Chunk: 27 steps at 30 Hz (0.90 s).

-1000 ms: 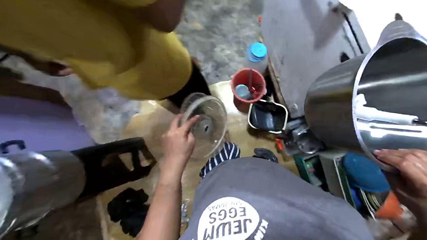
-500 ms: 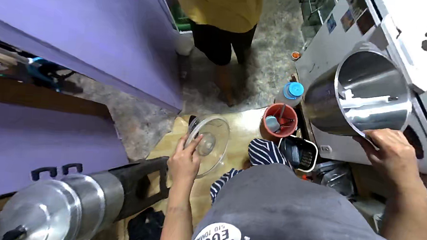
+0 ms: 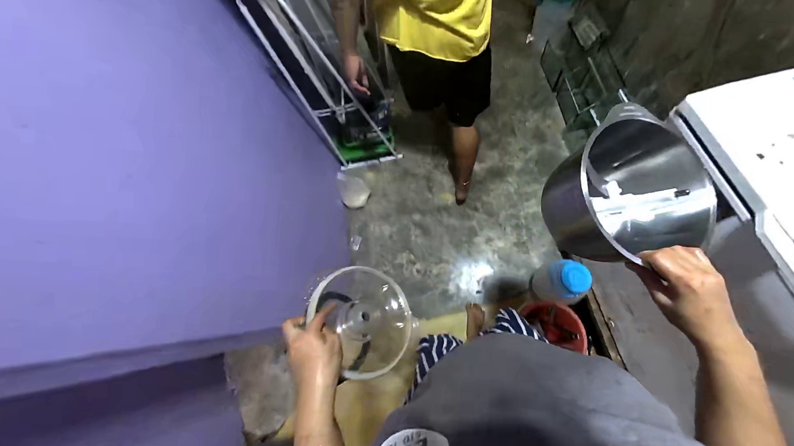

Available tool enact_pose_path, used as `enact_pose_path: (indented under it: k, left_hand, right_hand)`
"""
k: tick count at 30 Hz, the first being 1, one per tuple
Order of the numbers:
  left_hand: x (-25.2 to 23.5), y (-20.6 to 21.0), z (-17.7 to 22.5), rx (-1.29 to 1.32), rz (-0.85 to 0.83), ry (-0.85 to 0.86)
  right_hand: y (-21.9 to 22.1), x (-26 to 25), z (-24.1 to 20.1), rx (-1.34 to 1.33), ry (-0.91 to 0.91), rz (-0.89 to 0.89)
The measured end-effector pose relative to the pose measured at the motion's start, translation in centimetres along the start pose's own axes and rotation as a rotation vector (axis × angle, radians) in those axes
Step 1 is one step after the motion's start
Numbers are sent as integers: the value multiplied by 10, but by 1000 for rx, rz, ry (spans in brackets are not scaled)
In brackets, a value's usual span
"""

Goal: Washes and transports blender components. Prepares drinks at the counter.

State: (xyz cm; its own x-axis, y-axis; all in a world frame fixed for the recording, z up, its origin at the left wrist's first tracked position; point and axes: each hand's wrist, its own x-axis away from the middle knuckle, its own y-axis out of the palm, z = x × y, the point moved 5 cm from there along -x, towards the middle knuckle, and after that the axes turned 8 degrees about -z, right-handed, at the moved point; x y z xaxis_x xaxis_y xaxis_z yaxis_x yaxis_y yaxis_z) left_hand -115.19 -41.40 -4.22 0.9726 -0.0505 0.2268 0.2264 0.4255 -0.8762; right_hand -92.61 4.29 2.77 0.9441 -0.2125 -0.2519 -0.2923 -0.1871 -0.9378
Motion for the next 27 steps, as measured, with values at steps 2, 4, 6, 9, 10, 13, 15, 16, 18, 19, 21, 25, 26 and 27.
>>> enact_pose_path:
  k: [2,4,6,9,10,13,15,16,18,19,21,25,26,27]
  left_hand:
    - [-46,-6,15,10,41,-19]
    - [-93,-6,28,23,75,-50]
    - [-144,0,42,27,89,-74]
    - [-234,13,76,18,61,-81]
    - [-267,18,90,10,41,-78]
    - [-371,28,146,-1,-14,-31]
    - [-439,29,201,-20,-54,29]
    - [-472,29,232,-24,-69,80]
    - [-536,30,300,-35,-137,189]
    - [-564,32,335,-40,-176,252]
    - [-616,40,400,-43,-237,391]
    - [-716,65,513,-91,-324,526]
    - [-742,71,536,-100,-344,521]
    - [-768,78,556,-92,-350,514]
  right_hand:
    - [6,-50,11,7,-22,12]
    - [15,-100,25,19,-42,24]
    - [27,-150,39,24,-57,37]
    - [46,-226,63,54,-52,58]
    - [53,-252,72,66,-42,64]
    - [71,-328,101,83,25,68]
    - [76,-380,120,102,98,68]
    - [77,-405,129,116,133,72]
    - [78,-450,151,140,197,78]
    - [79,-470,162,145,224,75]
    - [84,-508,185,149,273,47]
    - [106,-590,249,149,350,-18]
    - [111,-613,269,148,361,-38]
    - [117,-638,290,152,367,-56]
